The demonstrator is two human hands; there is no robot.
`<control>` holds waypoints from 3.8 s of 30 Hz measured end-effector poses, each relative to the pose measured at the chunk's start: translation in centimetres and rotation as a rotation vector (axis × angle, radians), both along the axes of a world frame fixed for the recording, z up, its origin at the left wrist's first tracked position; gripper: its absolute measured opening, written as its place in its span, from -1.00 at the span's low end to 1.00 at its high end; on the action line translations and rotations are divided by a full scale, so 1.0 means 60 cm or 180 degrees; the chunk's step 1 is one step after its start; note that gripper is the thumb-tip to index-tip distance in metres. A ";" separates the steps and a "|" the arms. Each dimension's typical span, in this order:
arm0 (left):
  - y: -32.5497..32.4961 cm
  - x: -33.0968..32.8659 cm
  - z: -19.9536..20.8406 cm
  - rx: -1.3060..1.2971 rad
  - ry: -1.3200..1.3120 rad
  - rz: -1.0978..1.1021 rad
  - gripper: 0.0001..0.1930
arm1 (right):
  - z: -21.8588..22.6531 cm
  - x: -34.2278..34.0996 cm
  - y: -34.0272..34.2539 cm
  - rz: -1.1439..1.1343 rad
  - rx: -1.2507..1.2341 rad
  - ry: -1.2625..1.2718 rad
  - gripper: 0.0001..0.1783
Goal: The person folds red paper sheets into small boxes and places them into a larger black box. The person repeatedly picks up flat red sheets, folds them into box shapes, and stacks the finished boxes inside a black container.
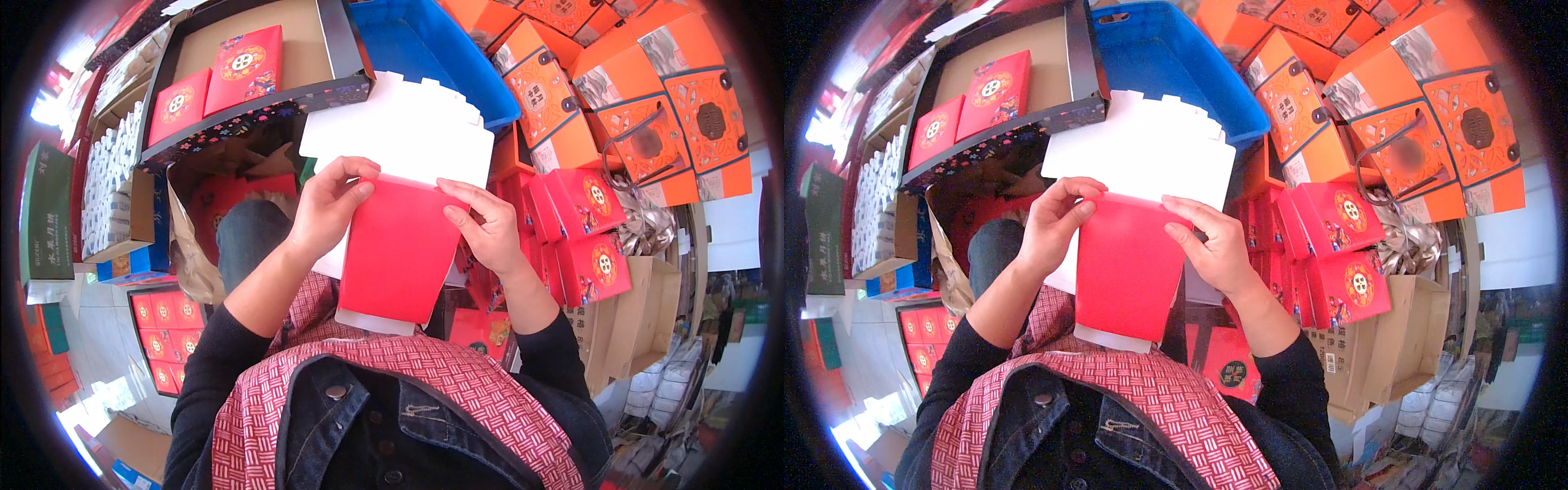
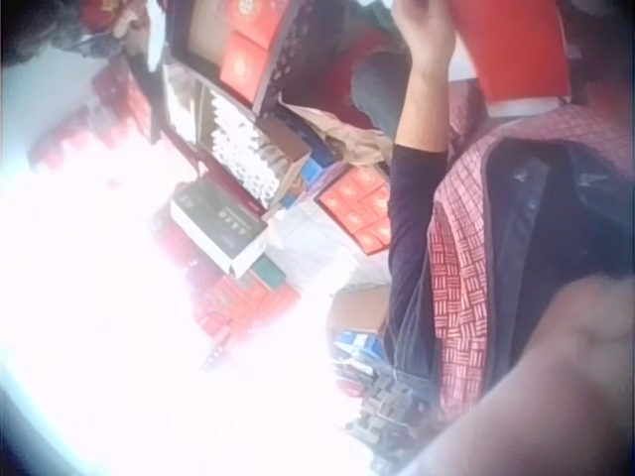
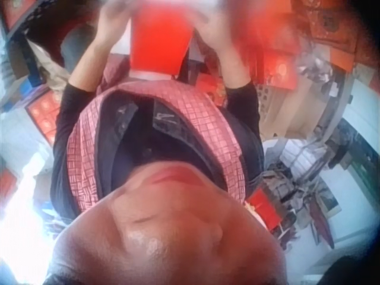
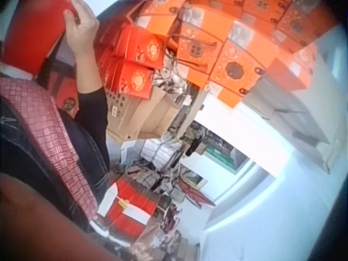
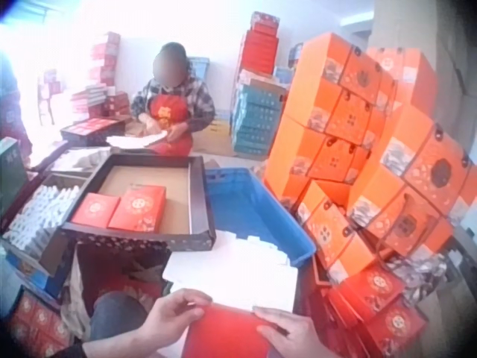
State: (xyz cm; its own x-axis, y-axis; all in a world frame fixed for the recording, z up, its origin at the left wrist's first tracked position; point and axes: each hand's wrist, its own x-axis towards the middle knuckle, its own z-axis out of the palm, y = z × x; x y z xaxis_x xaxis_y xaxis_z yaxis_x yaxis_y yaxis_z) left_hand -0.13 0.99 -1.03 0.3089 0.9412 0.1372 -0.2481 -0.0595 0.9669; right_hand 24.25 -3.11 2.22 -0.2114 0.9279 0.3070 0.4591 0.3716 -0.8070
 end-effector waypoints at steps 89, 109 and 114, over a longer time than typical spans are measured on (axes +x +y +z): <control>-0.248 -0.439 -0.092 0.0084 -0.2850 0.3106 -0.59 | 0.215 -0.579 0.130 0.2055 0.0057 -0.0067 -0.72; -0.247 -0.314 0.000 0.0166 -0.0100 0.1849 -0.41 | 0.002 -0.368 -0.017 0.1748 -0.1127 0.1473 -0.19; -0.203 -0.334 0.004 0.0124 0.0022 0.1434 -0.50 | -0.016 -0.380 0.020 0.1559 -0.0851 0.1268 -0.40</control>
State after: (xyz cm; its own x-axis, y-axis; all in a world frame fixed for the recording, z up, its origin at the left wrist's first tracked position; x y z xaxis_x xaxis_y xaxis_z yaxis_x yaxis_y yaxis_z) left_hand -20.17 -11.17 -0.79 -0.1295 0.9761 0.1747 -0.1827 -0.1966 0.9633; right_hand 1.47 -1.94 1.27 -0.5444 0.8089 0.2221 -0.0621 0.2252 -0.9723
